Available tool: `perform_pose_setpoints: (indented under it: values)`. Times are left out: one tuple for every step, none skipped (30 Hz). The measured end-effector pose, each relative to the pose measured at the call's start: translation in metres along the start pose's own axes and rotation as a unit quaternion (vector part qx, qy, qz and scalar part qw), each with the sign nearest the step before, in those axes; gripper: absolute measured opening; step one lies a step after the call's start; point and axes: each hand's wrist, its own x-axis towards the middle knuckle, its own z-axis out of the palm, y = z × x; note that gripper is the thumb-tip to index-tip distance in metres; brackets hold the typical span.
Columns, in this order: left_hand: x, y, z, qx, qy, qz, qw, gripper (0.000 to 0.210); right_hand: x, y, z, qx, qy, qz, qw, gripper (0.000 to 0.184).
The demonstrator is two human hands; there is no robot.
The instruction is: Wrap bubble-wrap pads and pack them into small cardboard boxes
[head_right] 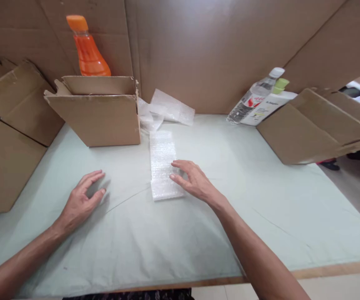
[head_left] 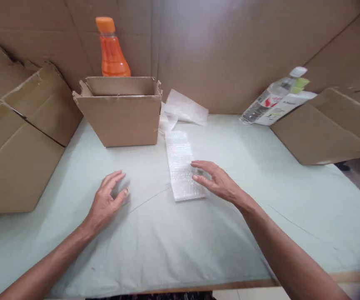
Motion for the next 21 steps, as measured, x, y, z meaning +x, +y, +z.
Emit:
perform_pose_setpoints:
  values:
    - [-0.007, 0.009, 0.002, 0.009, -0.026, 0.033, 0.999, 0.038, -0.009, -0.002, 0.005, -0.025, -0.003, -0.014, 1.0, 0.045]
    - [-0.01, 0.018, 0.004, 0.008, -0.05, 0.067, 0.996, 0.036, -0.018, -0.004, 0.01, -0.048, -0.004, -0.03, 0.998, 0.046]
    - [-0.011, 0.028, 0.008, 0.003, -0.074, 0.097, 0.993, 0.037, -0.025, -0.007, 0.016, -0.067, -0.004, -0.049, 0.997, 0.045]
    - [-0.009, 0.037, 0.014, -0.004, -0.098, 0.123, 0.988, 0.038, -0.031, -0.01, 0.022, -0.083, -0.001, -0.067, 0.994, 0.043]
    - [-0.005, 0.046, 0.021, -0.013, -0.122, 0.147, 0.982, 0.042, -0.036, -0.012, 0.027, -0.095, 0.005, -0.083, 0.992, 0.041]
    - [0.001, 0.054, 0.029, -0.023, -0.144, 0.167, 0.975, 0.045, -0.04, -0.014, 0.032, -0.104, 0.011, -0.092, 0.99, 0.04]
    - [0.009, 0.061, 0.039, -0.03, -0.167, 0.183, 0.968, 0.049, -0.043, -0.016, 0.036, -0.112, 0.014, -0.095, 0.989, 0.041]
    - [0.017, 0.066, 0.049, -0.033, -0.189, 0.196, 0.962, 0.054, -0.045, -0.018, 0.039, -0.12, 0.013, -0.092, 0.988, 0.044]
    - [0.025, 0.07, 0.059, -0.035, -0.208, 0.207, 0.956, 0.057, -0.047, -0.02, 0.041, -0.132, 0.009, -0.085, 0.988, 0.044]
    - [0.034, 0.071, 0.069, -0.034, -0.222, 0.215, 0.95, 0.06, -0.047, -0.021, 0.043, -0.146, 0.001, -0.077, 0.986, 0.042]
    - [0.041, 0.072, 0.077, -0.031, -0.233, 0.219, 0.947, 0.062, -0.048, -0.023, 0.045, -0.16, -0.009, -0.07, 0.985, 0.036]
    - [0.047, 0.072, 0.083, -0.028, -0.239, 0.22, 0.945, 0.063, -0.05, -0.025, 0.046, -0.172, -0.019, -0.066, 0.983, 0.028]
    - [0.051, 0.071, 0.087, -0.026, -0.24, 0.219, 0.945, 0.063, -0.052, -0.027, 0.047, -0.177, -0.026, -0.067, 0.982, 0.019]
    - [0.052, 0.07, 0.087, -0.025, -0.239, 0.217, 0.946, 0.062, -0.055, -0.029, 0.048, -0.173, -0.025, -0.074, 0.982, 0.011]
    - [0.05, 0.068, 0.084, -0.024, -0.237, 0.217, 0.947, 0.063, -0.06, -0.032, 0.05, -0.161, -0.018, -0.085, 0.983, 0.006]
    - [0.045, 0.068, 0.078, -0.025, -0.236, 0.215, 0.947, 0.064, -0.066, -0.035, 0.051, -0.142, -0.007, -0.098, 0.985, 0.004]
    - [0.037, 0.067, 0.07, -0.031, -0.238, 0.211, 0.947, 0.066, -0.074, -0.038, 0.052, -0.12, 0.005, -0.111, 0.987, 0.003]
    - [0.026, 0.067, 0.06, -0.04, -0.245, 0.205, 0.947, 0.069, -0.082, -0.042, 0.054, -0.098, 0.012, -0.12, 0.988, 0.004]
    - [0.013, 0.068, 0.049, -0.053, -0.256, 0.199, 0.945, 0.072, -0.09, -0.045, 0.055, -0.076, 0.012, -0.122, 0.989, 0.004]
    - [-0.002, 0.069, 0.039, -0.067, -0.268, 0.192, 0.942, 0.076, -0.098, -0.049, 0.056, -0.057, 0.006, -0.12, 0.991, 0.005]
    - [-0.017, 0.07, 0.03, -0.077, -0.279, 0.185, 0.939, 0.078, -0.104, -0.052, 0.058, -0.039, -0.005, -0.113, 0.993, 0.005]
